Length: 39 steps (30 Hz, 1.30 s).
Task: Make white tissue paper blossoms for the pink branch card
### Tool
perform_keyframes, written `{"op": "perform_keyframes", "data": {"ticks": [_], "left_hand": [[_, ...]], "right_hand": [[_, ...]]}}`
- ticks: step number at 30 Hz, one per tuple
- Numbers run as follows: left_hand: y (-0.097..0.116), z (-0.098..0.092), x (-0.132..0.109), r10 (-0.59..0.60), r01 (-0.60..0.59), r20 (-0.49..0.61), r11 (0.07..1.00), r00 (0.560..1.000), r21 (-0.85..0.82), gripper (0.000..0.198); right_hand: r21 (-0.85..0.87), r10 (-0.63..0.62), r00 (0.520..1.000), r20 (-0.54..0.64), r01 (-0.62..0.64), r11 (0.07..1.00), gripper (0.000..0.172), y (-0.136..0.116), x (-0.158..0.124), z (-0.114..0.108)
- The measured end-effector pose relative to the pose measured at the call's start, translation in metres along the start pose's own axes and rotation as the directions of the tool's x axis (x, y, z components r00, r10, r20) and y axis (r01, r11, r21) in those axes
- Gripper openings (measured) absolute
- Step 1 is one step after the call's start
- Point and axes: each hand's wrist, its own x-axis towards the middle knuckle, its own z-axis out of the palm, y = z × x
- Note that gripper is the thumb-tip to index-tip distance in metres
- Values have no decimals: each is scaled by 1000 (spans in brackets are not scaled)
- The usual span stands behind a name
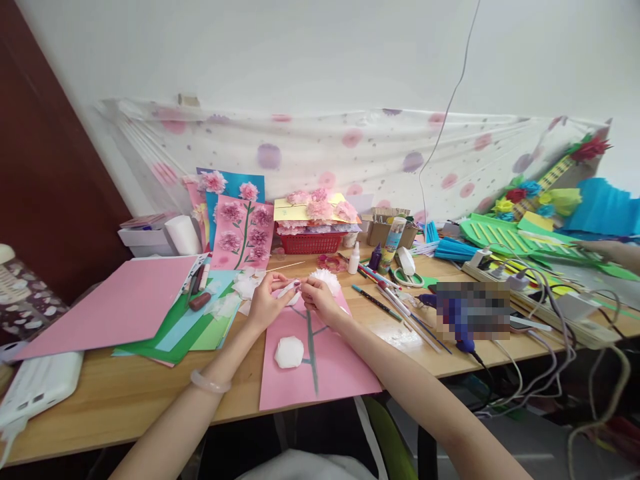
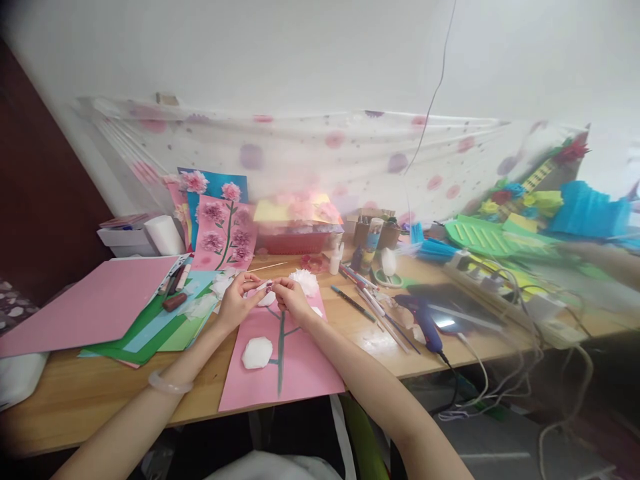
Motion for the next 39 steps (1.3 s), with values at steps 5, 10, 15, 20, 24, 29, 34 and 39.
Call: {"op": "perform_keyframes", "data": {"ticks": [5,10,15,20,24,29,34,39], "left_hand": [[0,0,2,-98,98,7,992,995,-79,19],[-12,-1,9,-167,152,-108,979,980,-135,27],[-21,-1,12,-206,174,-164,966,965,-194,28],[-25,-2,13,-205,167,-177,963,963,-210,29],[-28,-3,14,-191,158,-173,969,966,-192,29],[-32,-2,15,-159,135,-173,980,972,-144,29],[-38,-8,21,-139,128,-216,990,966,-65,25],[-37,-30,28,-114,175,-386,976,915,128,14]], "right_hand": [[-79,-8,1000,-17,7,997,29,2,0,2],[-130,11,999,-43,-16,991,25,2,0,2],[-156,13,998,-67,-24,988,21,6,2,1],[-167,17,997,-77,-29,986,19,9,3,0],[-161,25,997,-70,-36,986,18,8,2,1],[-146,41,997,-70,-51,988,19,7,2,2],[-104,53,996,-67,-60,993,22,9,3,0],[-66,65,996,-55,-69,995,23,8,2,0]]}}
